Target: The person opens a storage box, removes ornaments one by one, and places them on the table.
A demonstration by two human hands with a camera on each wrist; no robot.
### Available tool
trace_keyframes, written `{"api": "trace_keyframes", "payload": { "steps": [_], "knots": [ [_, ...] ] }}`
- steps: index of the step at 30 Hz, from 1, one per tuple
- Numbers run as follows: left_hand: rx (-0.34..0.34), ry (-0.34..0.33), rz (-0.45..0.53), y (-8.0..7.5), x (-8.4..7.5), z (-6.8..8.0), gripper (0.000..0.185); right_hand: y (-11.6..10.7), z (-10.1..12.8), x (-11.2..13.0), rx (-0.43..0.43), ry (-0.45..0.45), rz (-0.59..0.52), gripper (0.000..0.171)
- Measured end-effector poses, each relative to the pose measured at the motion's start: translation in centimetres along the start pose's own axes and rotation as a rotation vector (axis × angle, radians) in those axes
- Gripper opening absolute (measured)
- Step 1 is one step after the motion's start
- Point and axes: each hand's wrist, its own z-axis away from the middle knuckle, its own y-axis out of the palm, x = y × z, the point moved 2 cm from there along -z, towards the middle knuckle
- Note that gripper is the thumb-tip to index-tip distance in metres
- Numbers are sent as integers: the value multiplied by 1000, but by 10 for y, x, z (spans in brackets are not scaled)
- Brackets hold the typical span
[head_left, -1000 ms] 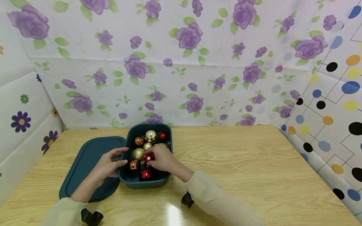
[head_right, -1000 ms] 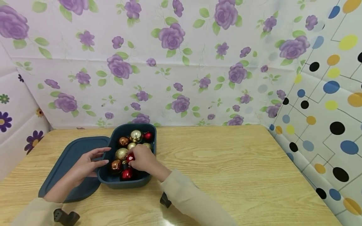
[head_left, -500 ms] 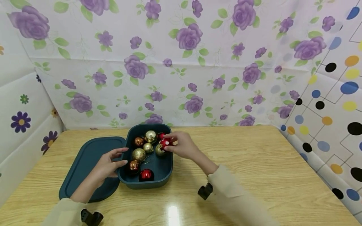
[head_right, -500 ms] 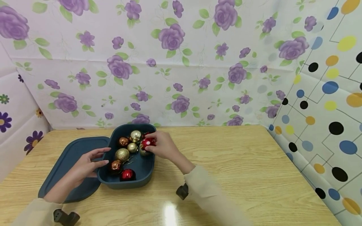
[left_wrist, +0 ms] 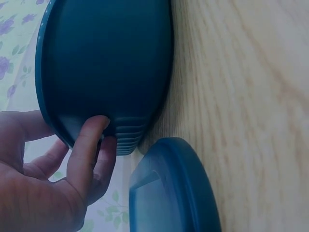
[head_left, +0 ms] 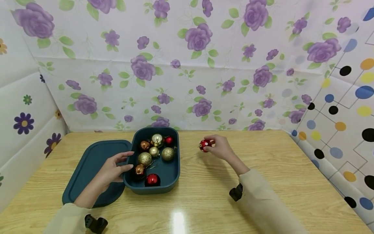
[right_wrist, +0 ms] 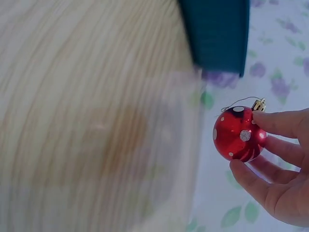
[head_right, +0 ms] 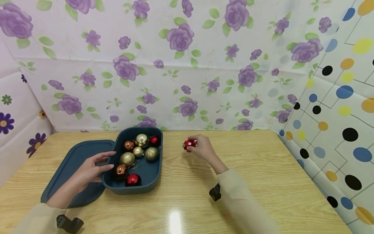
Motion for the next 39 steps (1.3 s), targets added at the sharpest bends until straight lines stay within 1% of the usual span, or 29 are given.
{"api": "trace_keyframes", "payload": {
  "steps": [5,7,14,17,26,31,39],
  "knots": [
    [4,-3,8,1,-1,0,55,-2,-1,-19,4,33,41,38],
    [4,-4,8,1,-2,0,55,-2,-1,-24,5,48,54,38],
    [3,-5,14,2,-2,0,54,-1,-4,-35,28,55,116,38],
    [4,-5,16,2,-2,0,54,0,-4,-36,33,68,108,38],
    [5,-5,8,2,-2,0,54,-2,-3,-36,28,56,108,39],
    [5,-5,4,2,-2,0,54,-7,-1,-36,30,76,77,41],
    [-1,-11,0,0,-2,1,54,-15,1,-25,7,67,27,41]
  ]
}}
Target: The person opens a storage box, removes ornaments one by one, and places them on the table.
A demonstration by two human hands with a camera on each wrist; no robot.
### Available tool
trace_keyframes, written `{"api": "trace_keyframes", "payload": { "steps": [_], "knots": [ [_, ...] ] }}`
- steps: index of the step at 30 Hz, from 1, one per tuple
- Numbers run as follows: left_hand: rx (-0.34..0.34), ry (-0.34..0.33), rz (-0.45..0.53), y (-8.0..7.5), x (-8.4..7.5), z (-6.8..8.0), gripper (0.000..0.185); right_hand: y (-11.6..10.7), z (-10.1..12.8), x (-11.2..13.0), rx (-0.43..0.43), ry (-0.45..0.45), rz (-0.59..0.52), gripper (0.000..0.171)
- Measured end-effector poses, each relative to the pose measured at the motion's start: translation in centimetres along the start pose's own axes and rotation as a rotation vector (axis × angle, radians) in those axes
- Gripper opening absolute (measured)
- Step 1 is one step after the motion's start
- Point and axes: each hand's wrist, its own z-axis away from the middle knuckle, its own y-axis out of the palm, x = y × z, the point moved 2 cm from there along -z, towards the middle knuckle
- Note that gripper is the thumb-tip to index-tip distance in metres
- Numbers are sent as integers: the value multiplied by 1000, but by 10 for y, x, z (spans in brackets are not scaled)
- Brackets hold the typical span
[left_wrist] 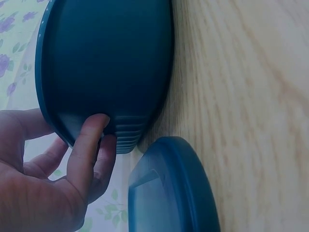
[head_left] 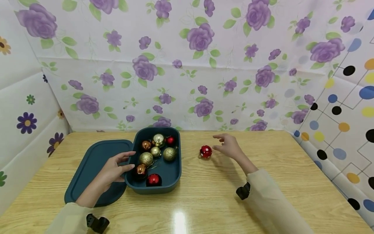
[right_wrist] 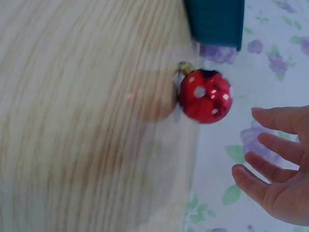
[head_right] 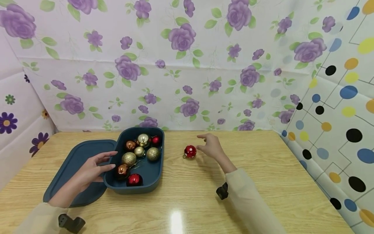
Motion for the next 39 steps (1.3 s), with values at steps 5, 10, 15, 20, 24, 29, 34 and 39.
{"api": "trace_keyframes", "payload": {
  "steps": [5,10,15,20,24,29,34,39],
  "knots": [
    [-3,2,-1,-1,0,0,55,0,4,13,13,-37,-83,41],
    [-3,5,1,-2,0,1,55,5,11,33,23,-104,-132,40],
    [-1,5,4,-2,1,0,56,14,15,54,39,-157,-145,41],
    [1,5,8,-1,2,0,56,26,18,75,77,-228,-134,41],
    [2,3,6,-1,2,0,56,35,19,95,148,-274,-176,42],
    [4,2,-5,-2,2,0,57,48,20,121,244,-353,-175,45],
    [5,-1,-8,-2,2,0,57,64,19,141,337,-409,-101,44],
    [3,-6,-12,-1,2,-1,57,80,17,156,423,-447,-5,43]
  ]
}}
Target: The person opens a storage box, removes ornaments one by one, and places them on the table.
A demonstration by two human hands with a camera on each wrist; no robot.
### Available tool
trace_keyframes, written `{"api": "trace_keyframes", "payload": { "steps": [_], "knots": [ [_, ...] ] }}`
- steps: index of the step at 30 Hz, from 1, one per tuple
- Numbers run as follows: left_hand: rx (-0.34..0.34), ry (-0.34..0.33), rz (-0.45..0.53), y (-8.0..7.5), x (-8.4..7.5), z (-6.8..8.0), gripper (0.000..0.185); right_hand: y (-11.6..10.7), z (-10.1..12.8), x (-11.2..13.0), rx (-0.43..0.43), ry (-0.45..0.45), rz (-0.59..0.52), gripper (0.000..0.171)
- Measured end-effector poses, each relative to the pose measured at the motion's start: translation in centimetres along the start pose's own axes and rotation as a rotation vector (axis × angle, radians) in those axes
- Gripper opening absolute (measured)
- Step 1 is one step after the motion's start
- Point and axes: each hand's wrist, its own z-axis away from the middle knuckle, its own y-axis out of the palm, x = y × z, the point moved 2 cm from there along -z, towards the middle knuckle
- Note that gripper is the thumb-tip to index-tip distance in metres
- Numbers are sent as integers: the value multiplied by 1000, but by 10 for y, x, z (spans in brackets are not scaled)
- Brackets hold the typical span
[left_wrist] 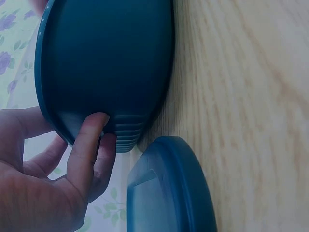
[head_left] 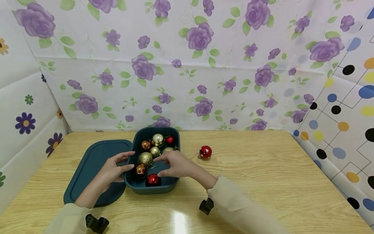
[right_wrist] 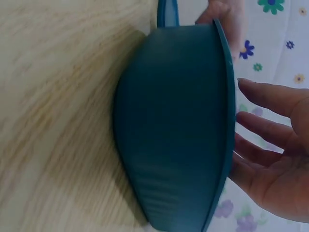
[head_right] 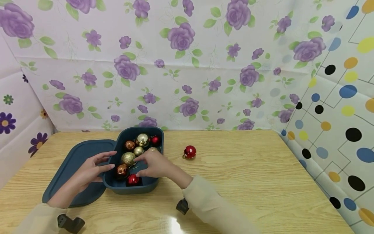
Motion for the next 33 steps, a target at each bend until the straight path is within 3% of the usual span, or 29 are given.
{"api": "trace_keyframes", "payload": {
  "steps": [12,19,26,33],
  "knots": [
    [3,2,-1,0,0,0,56,22,-17,9,194,67,38,39],
    [4,6,-1,1,0,-1,56,29,-19,7,189,46,126,34],
    [4,5,9,0,0,-1,56,31,-20,9,179,46,142,34],
    [3,4,9,0,1,-1,56,23,-16,9,142,57,65,37]
  ]
}}
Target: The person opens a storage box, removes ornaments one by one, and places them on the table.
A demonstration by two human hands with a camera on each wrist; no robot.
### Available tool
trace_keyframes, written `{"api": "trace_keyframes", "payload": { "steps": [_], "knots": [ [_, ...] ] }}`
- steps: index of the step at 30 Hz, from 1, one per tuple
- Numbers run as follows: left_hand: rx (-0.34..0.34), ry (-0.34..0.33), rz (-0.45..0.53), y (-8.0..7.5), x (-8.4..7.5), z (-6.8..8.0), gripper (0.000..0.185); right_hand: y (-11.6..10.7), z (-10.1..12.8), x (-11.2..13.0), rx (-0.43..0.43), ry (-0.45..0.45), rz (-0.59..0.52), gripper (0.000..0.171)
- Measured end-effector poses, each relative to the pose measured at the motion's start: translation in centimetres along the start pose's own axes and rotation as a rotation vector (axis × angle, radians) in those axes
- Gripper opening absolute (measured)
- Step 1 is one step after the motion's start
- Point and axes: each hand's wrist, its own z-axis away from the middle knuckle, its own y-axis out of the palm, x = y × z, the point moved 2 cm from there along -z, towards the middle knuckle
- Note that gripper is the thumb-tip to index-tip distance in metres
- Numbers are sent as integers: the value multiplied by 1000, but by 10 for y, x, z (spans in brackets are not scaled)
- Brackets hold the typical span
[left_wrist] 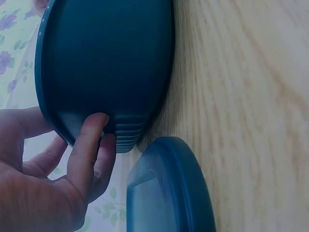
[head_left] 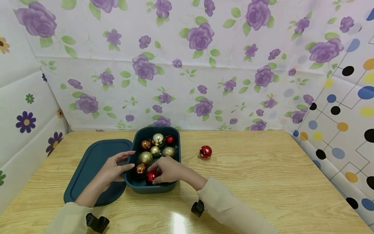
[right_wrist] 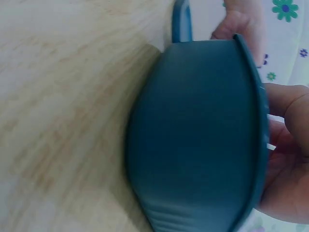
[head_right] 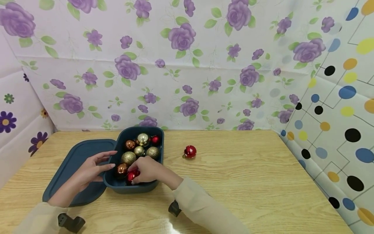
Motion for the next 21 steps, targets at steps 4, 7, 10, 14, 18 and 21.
{"api": "trace_keyframes", "payload": {
  "steps": [4,7,10,14,18,21],
  "knots": [
    [3,2,4,0,-1,0,56,-13,8,-6,-67,-27,-54,39],
    [1,1,8,0,-1,0,57,-24,15,-12,-131,-42,-76,39],
    [0,2,9,0,-1,1,57,-35,23,-19,-176,-27,-110,40],
    [0,5,12,0,0,1,58,-47,36,-30,-225,23,-209,41],
    [-3,8,13,0,0,1,57,-57,49,-47,-284,56,-309,43],
    [-3,5,13,0,-1,1,57,-63,60,-63,-331,91,-312,44]
  ]
}}
